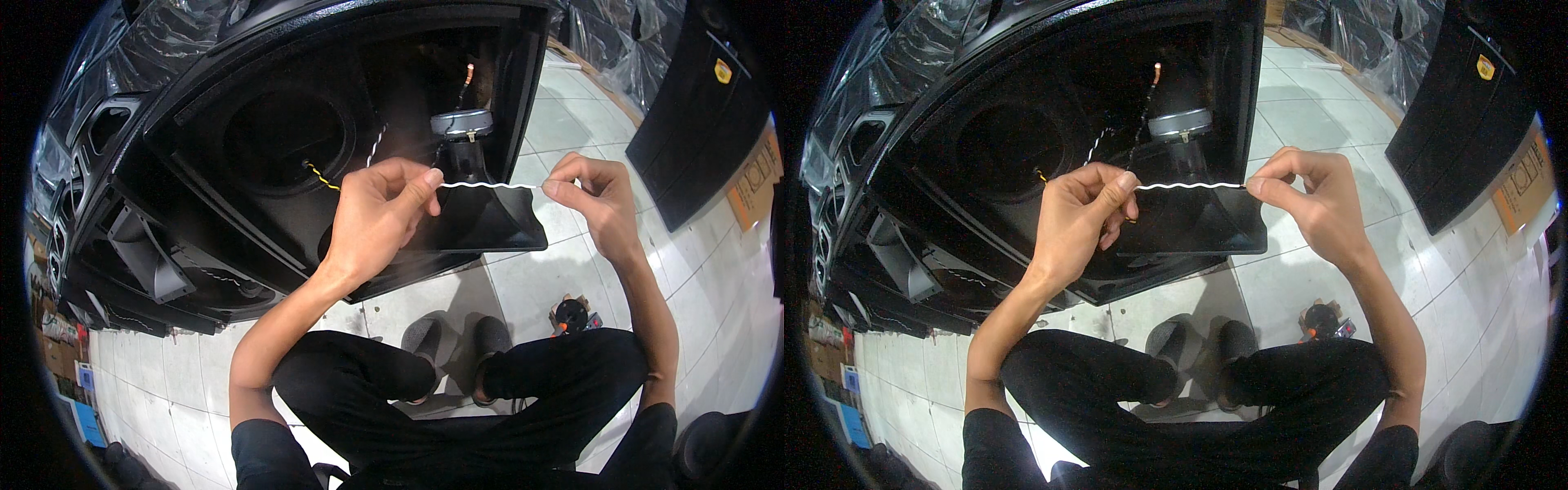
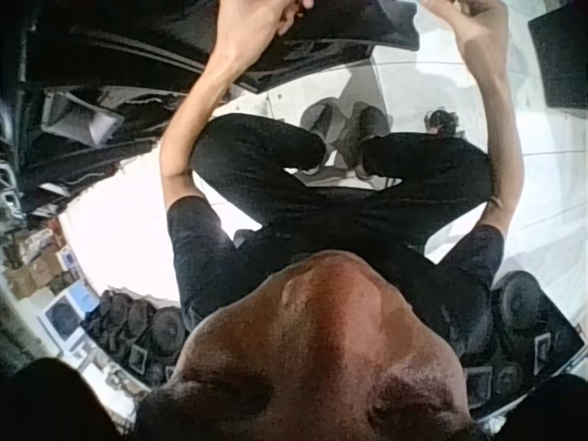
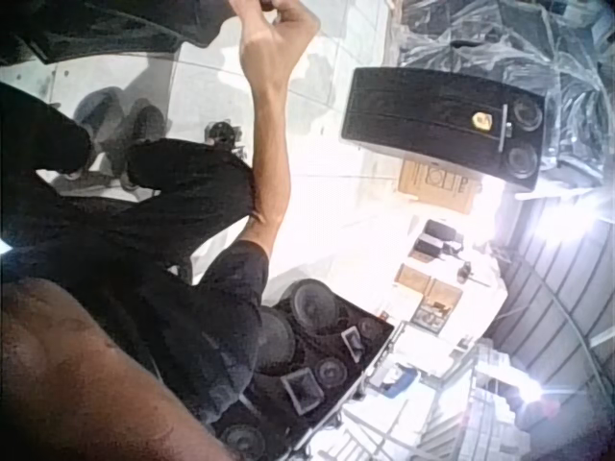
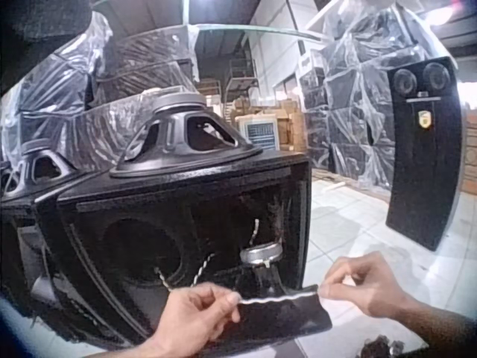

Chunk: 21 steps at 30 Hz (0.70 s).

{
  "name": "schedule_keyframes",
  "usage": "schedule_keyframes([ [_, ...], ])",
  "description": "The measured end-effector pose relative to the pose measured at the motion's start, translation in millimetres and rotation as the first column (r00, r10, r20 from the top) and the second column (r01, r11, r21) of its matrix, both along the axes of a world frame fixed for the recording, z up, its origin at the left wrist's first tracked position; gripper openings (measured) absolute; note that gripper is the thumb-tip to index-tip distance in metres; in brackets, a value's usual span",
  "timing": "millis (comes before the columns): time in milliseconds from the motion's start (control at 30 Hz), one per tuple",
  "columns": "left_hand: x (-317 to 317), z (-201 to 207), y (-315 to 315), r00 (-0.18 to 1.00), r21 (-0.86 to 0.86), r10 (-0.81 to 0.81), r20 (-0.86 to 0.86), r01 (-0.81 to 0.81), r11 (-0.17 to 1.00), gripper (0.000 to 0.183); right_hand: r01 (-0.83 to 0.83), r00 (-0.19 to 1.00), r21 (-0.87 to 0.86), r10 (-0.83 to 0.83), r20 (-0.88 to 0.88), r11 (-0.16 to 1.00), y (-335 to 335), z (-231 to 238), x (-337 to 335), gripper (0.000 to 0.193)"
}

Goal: The person sits on the floor and installs speakers into a large black speaker enclosure. They strip and twist wires, solder connections to a tweeter and a woofer using a soldering iron and solder, then secure the components into the enclosure.

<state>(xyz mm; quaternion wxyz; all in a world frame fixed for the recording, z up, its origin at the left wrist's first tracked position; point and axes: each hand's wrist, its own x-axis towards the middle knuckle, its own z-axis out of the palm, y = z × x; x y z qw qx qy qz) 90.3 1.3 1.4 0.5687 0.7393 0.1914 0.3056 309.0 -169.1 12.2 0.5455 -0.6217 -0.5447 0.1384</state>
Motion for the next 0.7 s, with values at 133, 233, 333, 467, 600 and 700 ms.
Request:
schedule_keyframes([
  [133,-0.1,2.7,-0.3,0.997,0.076,0.037,-0.07,-0.031,0.997,0.026,-0.014,0.999,0.0,0.014,0.05,1.0,-1.0,-4.0,4.7,0.009],
  [233,-0.8,0.3,0.8,0.998,0.084,0.033,-0.061,-0.027,0.996,0.026,-0.002,0.999,0.003,0.002,0.043,1.0,0.3,-4.2,4.7,0.01],
  [333,-1.9,2.0,-0.9,0.999,0.091,0.013,-0.049,-0.009,0.996,0.026,0.034,0.998,-0.007,-0.033,0.058,0.999,0.4,-3.2,3.9,0.011],
  [467,-0.4,1.0,-0.1,1.0,0.092,-0.001,-0.029,0.004,0.996,0.025,0.042,0.997,-0.005,-0.042,0.063,0.999,-0.4,-3.8,4.5,0.011],
  [600,1.8,-1.6,0.5,0.997,0.114,0.065,-0.029,-0.061,0.992,0.023,0.007,0.998,0.0,-0.007,0.063,1.0,-0.1,-4.5,5.3,0.008],
  [700,3.2,-3.2,2.8,0.988,0.198,0.148,-0.038,-0.138,0.97,0.024,-0.066,0.998,0.038,0.066,-0.01,0.997,0.1,-8.3,3.3,0.006],
])
